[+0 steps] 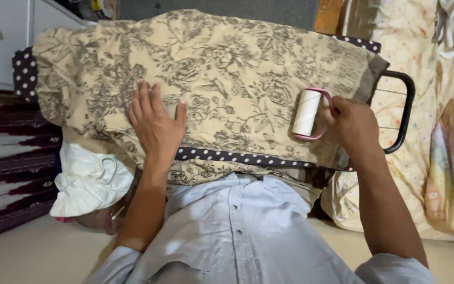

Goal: The person uses a pink lint roller to roll over a floral-patterned fabric laid on an ironing board. They repeatedly roll the lint roller across the fabric surface, occasionally repositioning the fabric with both hands to cover different areas.

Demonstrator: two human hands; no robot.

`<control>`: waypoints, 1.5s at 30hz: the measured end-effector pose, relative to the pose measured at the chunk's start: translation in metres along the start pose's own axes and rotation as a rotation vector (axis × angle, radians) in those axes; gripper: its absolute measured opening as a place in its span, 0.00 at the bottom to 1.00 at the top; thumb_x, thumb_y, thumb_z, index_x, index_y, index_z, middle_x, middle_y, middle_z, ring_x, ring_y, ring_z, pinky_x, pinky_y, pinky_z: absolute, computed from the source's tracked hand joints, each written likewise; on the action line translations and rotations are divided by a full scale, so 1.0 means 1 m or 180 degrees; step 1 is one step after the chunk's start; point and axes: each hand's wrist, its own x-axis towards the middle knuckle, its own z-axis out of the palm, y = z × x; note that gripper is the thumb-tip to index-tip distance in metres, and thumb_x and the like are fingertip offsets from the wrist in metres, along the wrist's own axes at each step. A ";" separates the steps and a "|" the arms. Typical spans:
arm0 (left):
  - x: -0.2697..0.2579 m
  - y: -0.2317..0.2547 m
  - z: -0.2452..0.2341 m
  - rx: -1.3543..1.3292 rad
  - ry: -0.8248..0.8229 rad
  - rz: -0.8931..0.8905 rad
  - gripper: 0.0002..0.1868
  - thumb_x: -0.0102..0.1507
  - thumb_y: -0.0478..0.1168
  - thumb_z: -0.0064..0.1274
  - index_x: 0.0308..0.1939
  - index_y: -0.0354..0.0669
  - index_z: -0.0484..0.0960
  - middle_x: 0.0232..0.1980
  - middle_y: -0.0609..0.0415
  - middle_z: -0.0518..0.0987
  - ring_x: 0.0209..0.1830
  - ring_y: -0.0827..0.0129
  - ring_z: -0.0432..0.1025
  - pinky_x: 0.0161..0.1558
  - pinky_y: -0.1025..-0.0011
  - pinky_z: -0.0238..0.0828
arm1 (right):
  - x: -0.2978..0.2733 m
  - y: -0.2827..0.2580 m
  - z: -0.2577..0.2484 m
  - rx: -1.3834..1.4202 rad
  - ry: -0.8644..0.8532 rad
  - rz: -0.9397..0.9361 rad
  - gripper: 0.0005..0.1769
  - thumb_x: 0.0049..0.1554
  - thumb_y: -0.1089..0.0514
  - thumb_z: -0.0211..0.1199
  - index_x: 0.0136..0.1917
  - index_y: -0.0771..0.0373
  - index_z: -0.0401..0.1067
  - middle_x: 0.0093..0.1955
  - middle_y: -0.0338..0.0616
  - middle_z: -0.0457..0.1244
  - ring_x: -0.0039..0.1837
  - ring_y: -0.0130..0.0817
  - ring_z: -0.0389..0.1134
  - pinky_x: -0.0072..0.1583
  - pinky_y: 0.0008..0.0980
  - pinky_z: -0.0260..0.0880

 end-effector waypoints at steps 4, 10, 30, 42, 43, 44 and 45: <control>0.000 0.036 0.017 -0.0023 0.0012 0.0556 0.31 0.65 0.51 0.58 0.66 0.35 0.74 0.74 0.37 0.66 0.74 0.43 0.59 0.71 0.44 0.51 | 0.005 -0.008 0.007 0.0473 -0.0063 0.0236 0.14 0.56 0.53 0.65 0.55 0.57 0.79 0.41 0.55 0.69 0.40 0.53 0.71 0.43 0.48 0.70; -0.011 0.100 0.040 -0.0682 -0.0201 0.0905 0.18 0.70 0.38 0.48 0.63 0.34 0.77 0.73 0.40 0.70 0.74 0.42 0.62 0.71 0.46 0.57 | 0.026 -0.060 0.039 0.0975 -0.0105 -0.0423 0.16 0.55 0.49 0.63 0.49 0.63 0.78 0.39 0.54 0.68 0.38 0.49 0.71 0.42 0.50 0.71; -0.016 0.186 0.085 -0.0445 -0.1023 0.1535 0.34 0.69 0.53 0.49 0.75 0.39 0.65 0.81 0.42 0.57 0.81 0.47 0.52 0.77 0.47 0.44 | -0.030 0.093 -0.015 0.0267 -0.0167 0.0595 0.13 0.58 0.48 0.63 0.48 0.58 0.81 0.41 0.48 0.69 0.43 0.45 0.70 0.46 0.45 0.71; -0.021 0.183 0.092 -0.0188 -0.1168 0.1377 0.29 0.73 0.45 0.39 0.79 0.44 0.62 0.84 0.49 0.55 0.85 0.55 0.48 0.80 0.50 0.37 | 0.002 0.011 0.021 0.0576 0.0159 -0.0122 0.15 0.59 0.47 0.62 0.44 0.61 0.76 0.37 0.50 0.67 0.39 0.48 0.70 0.44 0.49 0.71; -0.021 0.184 0.091 -0.0208 -0.1162 0.1386 0.30 0.73 0.46 0.39 0.79 0.43 0.63 0.84 0.48 0.55 0.84 0.54 0.48 0.80 0.49 0.37 | 0.000 0.010 0.022 0.0503 0.0254 -0.0167 0.15 0.59 0.47 0.62 0.44 0.61 0.76 0.37 0.50 0.66 0.40 0.49 0.70 0.44 0.49 0.71; -0.020 0.185 0.090 -0.0231 -0.1154 0.1396 0.31 0.72 0.47 0.40 0.79 0.43 0.63 0.84 0.48 0.55 0.84 0.54 0.48 0.79 0.49 0.36 | 0.000 0.014 0.021 0.0531 0.0190 -0.0120 0.15 0.59 0.47 0.62 0.45 0.61 0.77 0.37 0.51 0.67 0.39 0.49 0.70 0.43 0.49 0.70; -0.019 0.186 0.089 -0.0253 -0.1146 0.1407 0.31 0.72 0.48 0.41 0.79 0.42 0.63 0.84 0.47 0.55 0.84 0.53 0.48 0.79 0.49 0.36 | 0.000 0.020 0.019 0.0558 0.0125 -0.0072 0.15 0.58 0.47 0.62 0.47 0.61 0.77 0.37 0.52 0.67 0.39 0.49 0.70 0.42 0.49 0.70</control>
